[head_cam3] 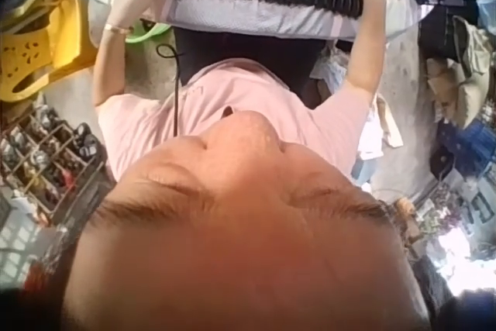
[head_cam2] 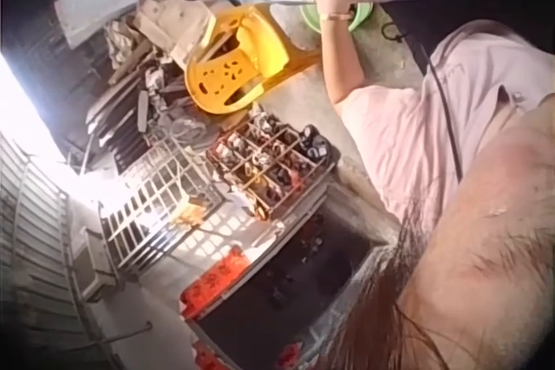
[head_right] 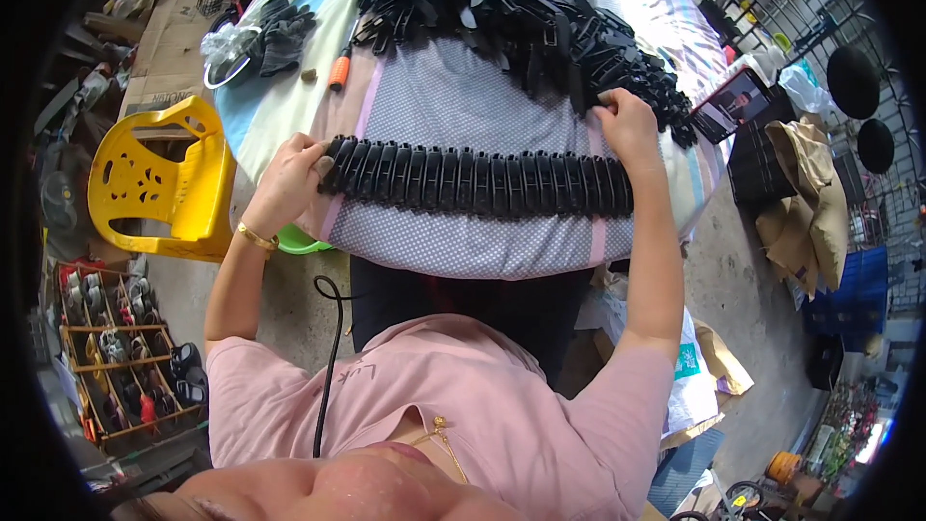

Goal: Manually assemble black hardware components and use a screwdriver to tighten parts.

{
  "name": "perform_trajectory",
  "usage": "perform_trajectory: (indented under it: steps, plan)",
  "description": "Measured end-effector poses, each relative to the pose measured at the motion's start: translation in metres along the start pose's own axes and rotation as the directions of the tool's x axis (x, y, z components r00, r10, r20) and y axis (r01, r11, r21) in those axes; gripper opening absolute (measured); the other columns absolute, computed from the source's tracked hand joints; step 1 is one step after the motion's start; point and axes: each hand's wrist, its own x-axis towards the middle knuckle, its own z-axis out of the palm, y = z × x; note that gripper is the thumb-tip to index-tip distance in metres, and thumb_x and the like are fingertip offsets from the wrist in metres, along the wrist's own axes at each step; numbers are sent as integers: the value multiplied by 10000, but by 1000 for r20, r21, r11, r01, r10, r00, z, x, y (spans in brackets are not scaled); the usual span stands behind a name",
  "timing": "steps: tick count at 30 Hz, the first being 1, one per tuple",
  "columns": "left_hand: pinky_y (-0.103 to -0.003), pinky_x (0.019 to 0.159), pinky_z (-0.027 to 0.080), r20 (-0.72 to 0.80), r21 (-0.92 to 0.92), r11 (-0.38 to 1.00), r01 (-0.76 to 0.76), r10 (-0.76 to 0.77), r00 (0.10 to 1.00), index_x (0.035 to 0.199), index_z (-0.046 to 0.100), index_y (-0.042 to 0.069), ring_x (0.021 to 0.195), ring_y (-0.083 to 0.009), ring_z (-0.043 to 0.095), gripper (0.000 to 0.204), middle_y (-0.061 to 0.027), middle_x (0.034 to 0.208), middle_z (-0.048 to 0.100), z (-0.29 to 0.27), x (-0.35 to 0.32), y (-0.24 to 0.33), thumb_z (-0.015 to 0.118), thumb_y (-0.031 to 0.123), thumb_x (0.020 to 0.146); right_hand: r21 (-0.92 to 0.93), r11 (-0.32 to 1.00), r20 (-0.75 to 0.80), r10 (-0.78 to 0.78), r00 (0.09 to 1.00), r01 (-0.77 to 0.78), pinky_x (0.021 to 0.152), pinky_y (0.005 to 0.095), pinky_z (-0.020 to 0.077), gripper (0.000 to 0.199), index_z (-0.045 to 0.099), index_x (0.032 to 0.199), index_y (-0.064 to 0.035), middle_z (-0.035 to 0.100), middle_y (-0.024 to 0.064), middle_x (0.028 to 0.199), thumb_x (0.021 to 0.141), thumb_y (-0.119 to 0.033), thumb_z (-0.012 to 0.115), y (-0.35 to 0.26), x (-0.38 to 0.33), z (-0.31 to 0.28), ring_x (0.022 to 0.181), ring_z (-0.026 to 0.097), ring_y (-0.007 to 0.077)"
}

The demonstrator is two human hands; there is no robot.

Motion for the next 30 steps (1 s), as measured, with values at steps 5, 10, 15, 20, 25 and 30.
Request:
perform_trajectory:
  steps: [5,10,15,20,25,30]
  plan:
    - [-357,816,428,-270,78,995,-57,76,960,1009,599,28,919,-304,513,258,-141,930,548,3,7,29,611,155,785,-11,986,-193,-165,967,166,635,338,487,156,618,855,-41,632,120,758,758,-161,643,-36,1,14,697,625,259]
    - [-338,785,458,-204,-280,884,-374,326,923,1046,588,19,877,-275,548,295,-141,964,550,9,19,86,634,141,782,-241,961,-152,-177,972,137,625,345,489,148,601,870,-42,636,111,745,771,-150,626,-40,-1,17,688,629,254]
    - [-268,801,485,45,-781,614,-115,238,970,1164,533,34,923,-167,575,349,-112,1053,543,28,36,105,593,167,847,682,724,99,52,994,-106,597,241,483,36,569,831,0,620,45,751,815,-32,577,-75,-33,-7,675,599,121]
    - [-329,871,474,275,-901,-199,386,427,862,1289,404,26,1036,-180,540,418,-85,1187,508,39,40,127,507,183,915,946,-3,314,-252,915,-326,612,241,518,94,546,876,-16,617,65,796,804,-3,605,-101,-79,8,699,615,134]
    - [-324,845,489,179,-878,-364,311,352,918,1230,450,19,964,-169,577,373,-68,1130,548,48,30,132,550,111,884,961,164,239,-95,966,-221,657,243,530,126,565,907,21,620,60,797,800,4,628,-116,-94,7,712,619,137]
    - [-302,794,508,237,-908,-283,308,257,937,1211,461,15,898,-176,601,403,-74,1049,582,47,27,124,605,91,843,390,807,-370,-303,878,443,606,232,474,118,619,900,45,607,67,775,789,7,628,-129,-96,-11,661,585,138]
